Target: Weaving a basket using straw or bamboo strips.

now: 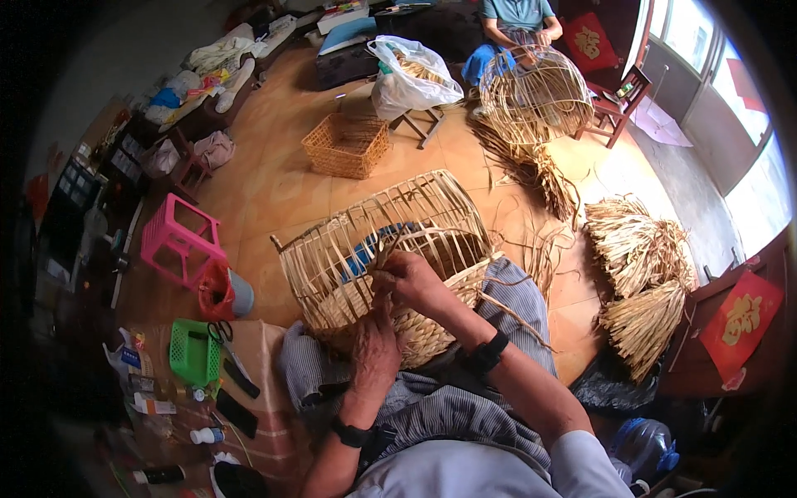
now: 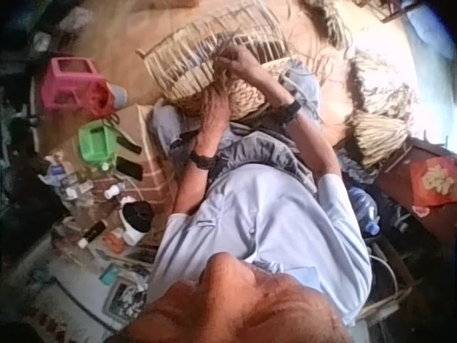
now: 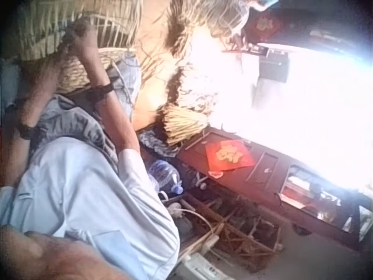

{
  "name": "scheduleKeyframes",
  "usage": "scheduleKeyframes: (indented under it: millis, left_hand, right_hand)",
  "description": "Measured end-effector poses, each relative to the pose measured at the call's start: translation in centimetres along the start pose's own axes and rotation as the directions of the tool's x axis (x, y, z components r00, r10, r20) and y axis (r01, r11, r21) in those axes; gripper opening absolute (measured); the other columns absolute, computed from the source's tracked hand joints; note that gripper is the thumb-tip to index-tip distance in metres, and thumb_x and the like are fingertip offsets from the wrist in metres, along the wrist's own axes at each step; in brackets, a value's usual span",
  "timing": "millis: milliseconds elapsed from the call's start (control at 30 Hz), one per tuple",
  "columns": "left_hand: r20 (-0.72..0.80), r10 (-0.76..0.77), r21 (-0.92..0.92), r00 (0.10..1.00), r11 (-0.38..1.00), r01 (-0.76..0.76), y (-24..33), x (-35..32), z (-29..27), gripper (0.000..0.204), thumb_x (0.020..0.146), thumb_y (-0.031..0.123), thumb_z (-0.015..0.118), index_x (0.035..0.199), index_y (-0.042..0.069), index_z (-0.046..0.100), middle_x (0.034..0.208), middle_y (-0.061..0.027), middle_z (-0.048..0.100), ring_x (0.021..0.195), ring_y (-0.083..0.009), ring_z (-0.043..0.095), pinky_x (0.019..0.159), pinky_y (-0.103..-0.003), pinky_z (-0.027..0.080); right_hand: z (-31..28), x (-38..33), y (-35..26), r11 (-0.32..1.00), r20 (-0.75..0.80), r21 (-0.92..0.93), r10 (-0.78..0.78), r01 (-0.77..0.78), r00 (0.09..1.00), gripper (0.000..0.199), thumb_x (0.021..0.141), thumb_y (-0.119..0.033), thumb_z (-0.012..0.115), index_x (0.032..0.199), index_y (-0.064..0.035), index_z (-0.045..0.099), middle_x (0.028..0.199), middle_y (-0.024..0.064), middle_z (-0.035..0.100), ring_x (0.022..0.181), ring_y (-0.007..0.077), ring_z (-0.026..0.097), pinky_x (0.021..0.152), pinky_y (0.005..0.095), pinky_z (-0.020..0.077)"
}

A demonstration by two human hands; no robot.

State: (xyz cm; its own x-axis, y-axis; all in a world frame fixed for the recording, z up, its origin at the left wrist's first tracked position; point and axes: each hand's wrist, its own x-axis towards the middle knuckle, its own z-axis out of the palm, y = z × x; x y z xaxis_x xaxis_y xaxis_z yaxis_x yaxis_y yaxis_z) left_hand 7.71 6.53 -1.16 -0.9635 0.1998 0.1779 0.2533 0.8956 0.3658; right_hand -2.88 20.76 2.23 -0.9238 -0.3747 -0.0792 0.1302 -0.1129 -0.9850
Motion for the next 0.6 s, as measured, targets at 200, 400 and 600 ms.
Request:
scheduleKeyframes:
  millis: [200,400,600]
  left_hand:
    - [0.05,-0.024,0.074,0.998,0.997,0.02,0.6,0.6,-0.6,0.076,0.088,0.02,0.075,0.151,-0.002,0.039,0.111,-0.023,0.055,0.106,-0.0398,0.054,0.093,-0.05,0.045]
    - [-0.097,0.073,0.098,0.993,0.993,-0.063,-0.5,0.5,1.2,0.052,0.088,0.023,0.075,0.133,0.002,0.06,0.113,-0.0235,0.06,0.107,-0.0407,0.058,0.094,-0.049,0.049]
    - [0.052,0.002,-0.126,0.999,0.992,0.004,-0.8,1.0,-0.5,0.043,0.084,0.02,0.077,0.121,0.002,0.064,0.11,-0.0217,0.063,0.109,-0.0421,0.058,0.097,-0.051,0.047]
  right_hand:
    - [-0.7,-0.5,-0.7,0.378,0.182,-0.865,-0.376,0.329,0.909,0.012,0.096,-0.016,0.066,0.098,-0.004,0.067,0.082,0.0138,0.071,0.067,0.0305,0.067,0.057,0.0405,0.0509]
    - [0.2,-1.2,1.7,0.193,0.229,-0.934,-0.323,0.301,0.918,0.011,0.086,-0.017,0.066,0.082,-0.006,0.068,0.081,0.0196,0.065,0.073,0.0385,0.067,0.058,0.0463,0.0503]
    - [0.0,-0.7,2.9,0.275,0.214,-0.913,-0.308,0.302,0.927,0.018,0.077,-0.018,0.075,0.088,-0.0056,0.068,0.083,0.0237,0.066,0.077,0.0396,0.069,0.064,0.047,0.0522]
